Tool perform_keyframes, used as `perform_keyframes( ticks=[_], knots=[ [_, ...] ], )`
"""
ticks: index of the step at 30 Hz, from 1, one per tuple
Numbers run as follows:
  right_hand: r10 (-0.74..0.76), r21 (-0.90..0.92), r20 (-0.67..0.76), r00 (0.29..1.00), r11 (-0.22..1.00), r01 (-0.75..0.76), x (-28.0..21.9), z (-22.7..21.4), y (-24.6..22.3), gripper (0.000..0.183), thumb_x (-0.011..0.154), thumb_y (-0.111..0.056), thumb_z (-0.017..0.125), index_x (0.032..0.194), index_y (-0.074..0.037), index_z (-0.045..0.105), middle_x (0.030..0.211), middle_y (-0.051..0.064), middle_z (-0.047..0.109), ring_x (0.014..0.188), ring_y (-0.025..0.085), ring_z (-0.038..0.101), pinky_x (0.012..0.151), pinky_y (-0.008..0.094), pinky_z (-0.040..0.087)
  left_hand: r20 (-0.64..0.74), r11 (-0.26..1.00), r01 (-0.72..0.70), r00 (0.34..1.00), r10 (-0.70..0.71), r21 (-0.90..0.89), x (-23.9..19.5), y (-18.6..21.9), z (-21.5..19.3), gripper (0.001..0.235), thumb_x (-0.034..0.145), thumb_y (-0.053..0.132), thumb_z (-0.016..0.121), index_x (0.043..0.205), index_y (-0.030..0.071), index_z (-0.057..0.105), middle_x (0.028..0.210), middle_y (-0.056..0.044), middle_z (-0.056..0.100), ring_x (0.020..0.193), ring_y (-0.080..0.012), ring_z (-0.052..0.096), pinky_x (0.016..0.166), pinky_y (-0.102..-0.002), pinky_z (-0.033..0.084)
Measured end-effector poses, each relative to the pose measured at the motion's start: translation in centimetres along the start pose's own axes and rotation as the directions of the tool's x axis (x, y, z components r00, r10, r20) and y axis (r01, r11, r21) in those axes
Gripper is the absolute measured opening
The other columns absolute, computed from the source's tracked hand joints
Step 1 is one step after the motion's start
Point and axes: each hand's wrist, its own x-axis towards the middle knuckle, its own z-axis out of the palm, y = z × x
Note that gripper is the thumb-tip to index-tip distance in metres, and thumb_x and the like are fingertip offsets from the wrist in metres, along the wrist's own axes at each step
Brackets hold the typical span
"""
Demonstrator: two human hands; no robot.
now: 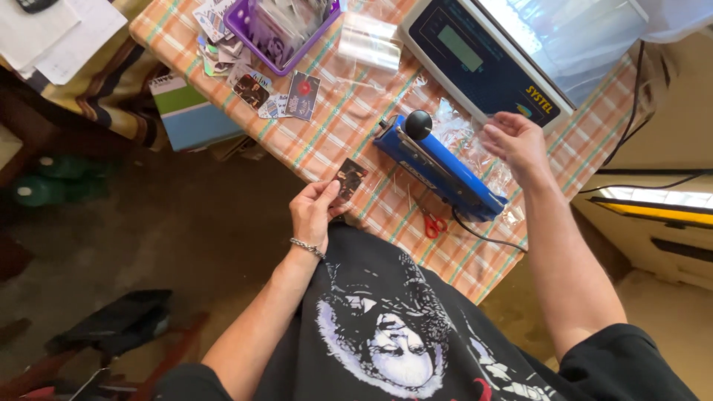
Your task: Cutting small cards, placing them into plastic bags, and sealing them with a heat sealer
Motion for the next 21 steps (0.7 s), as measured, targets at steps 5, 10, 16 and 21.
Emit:
perform_keyframes(
  ticks=[5,10,16,21],
  knots=[
    [-0.261,-0.122,-0.161,0.952,0.962,0.244,-2.8,-1.9,-1.7,0.023,0.098,-0.018,0.085,0.115,-0.008,0.073,0.093,0.007,0.074,0.08,0.012,0.073,0.08,0.033,0.068,0.012,0.999,-0.052,0.999,0.052,0.017,-0.2,-2.7,0.0,0.021,0.09,0.014,0.08,0.103,0.0,0.07,0.085,-0.015,0.075,0.065,-0.0163,0.073,0.057,-0.024,0.065],
    [-0.325,-0.06,-0.187,0.927,0.946,0.319,-10.4,-2.1,-2.9,0.045,0.115,-0.021,0.06,0.071,-0.011,0.055,0.052,0.0,0.046,0.053,0.012,0.056,0.055,0.025,0.052,-0.047,0.992,-0.123,0.992,0.121,-0.038,-1.1,-2.2,-0.5,0.028,0.083,0.004,0.076,0.107,-0.001,0.063,0.085,-0.017,0.073,0.063,-0.018,0.071,0.05,-0.023,0.058],
    [-0.218,-0.015,-0.055,0.974,0.976,0.218,-17.0,1.5,3.8,0.016,0.102,-0.006,0.064,0.088,-0.001,0.069,0.064,0.021,0.068,0.049,0.018,0.064,0.049,0.028,0.055,-0.174,0.997,-0.076,0.982,0.077,0.013,3.6,-0.6,-3.2,0.029,0.091,0.011,0.075,0.116,0.006,0.062,0.098,-0.009,0.074,0.072,-0.0173,0.075,0.059,-0.024,0.065],
    [-0.167,0.122,0.202,0.965,0.982,0.145,-20.8,4.7,5.6,0.014,0.097,0.001,0.064,0.104,0.006,0.074,0.079,0.021,0.077,0.061,0.02,0.074,0.061,0.033,0.063,-0.2,0.996,-0.087,0.975,0.091,0.029,10.4,1.8,-3.4,0.029,0.09,0.011,0.077,0.116,0.007,0.063,0.097,-0.009,0.074,0.073,-0.0208,0.078,0.061,-0.03,0.068]
  ],
)
